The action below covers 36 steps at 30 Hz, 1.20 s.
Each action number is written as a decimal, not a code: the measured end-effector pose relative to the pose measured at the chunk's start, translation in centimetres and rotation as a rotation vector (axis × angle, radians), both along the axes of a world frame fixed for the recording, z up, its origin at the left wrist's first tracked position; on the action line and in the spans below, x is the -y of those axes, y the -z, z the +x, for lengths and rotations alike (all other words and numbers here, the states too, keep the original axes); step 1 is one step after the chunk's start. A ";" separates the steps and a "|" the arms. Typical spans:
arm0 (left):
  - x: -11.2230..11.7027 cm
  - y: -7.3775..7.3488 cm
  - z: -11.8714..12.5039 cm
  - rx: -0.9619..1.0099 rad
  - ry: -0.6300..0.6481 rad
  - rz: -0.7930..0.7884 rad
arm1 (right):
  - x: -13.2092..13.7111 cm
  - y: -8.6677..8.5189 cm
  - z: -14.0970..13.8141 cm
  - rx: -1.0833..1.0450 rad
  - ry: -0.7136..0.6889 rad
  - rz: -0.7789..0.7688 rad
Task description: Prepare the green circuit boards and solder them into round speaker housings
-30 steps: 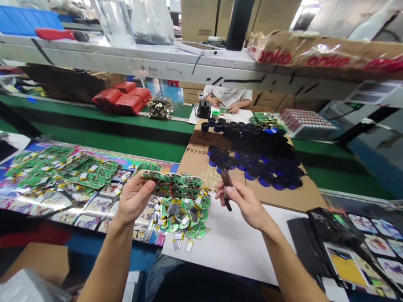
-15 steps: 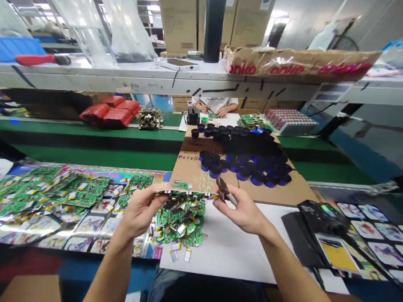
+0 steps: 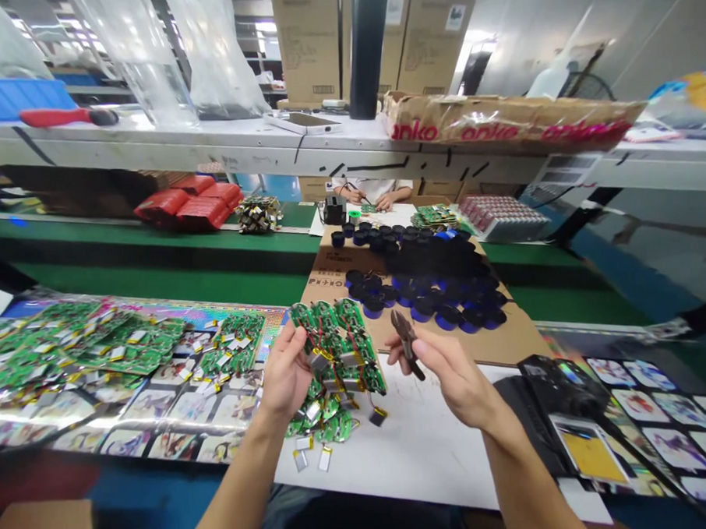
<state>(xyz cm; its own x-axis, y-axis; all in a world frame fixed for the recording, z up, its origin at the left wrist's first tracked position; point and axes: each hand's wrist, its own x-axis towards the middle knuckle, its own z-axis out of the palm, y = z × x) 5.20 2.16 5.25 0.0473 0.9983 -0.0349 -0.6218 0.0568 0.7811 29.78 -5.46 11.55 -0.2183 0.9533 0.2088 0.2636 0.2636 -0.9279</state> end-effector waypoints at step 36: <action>0.9 2.0 0.0 -0.115 0.037 -0.136 | -0.2 6.3 -1.1 0.074 -0.016 -0.185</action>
<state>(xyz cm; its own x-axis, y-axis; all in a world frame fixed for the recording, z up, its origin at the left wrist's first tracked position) 5.23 1.27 3.23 0.0715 0.9817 -0.1764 -0.5240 0.1875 0.8309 28.73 -5.26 5.27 -0.2419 0.9702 0.0133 0.3297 0.0951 -0.9393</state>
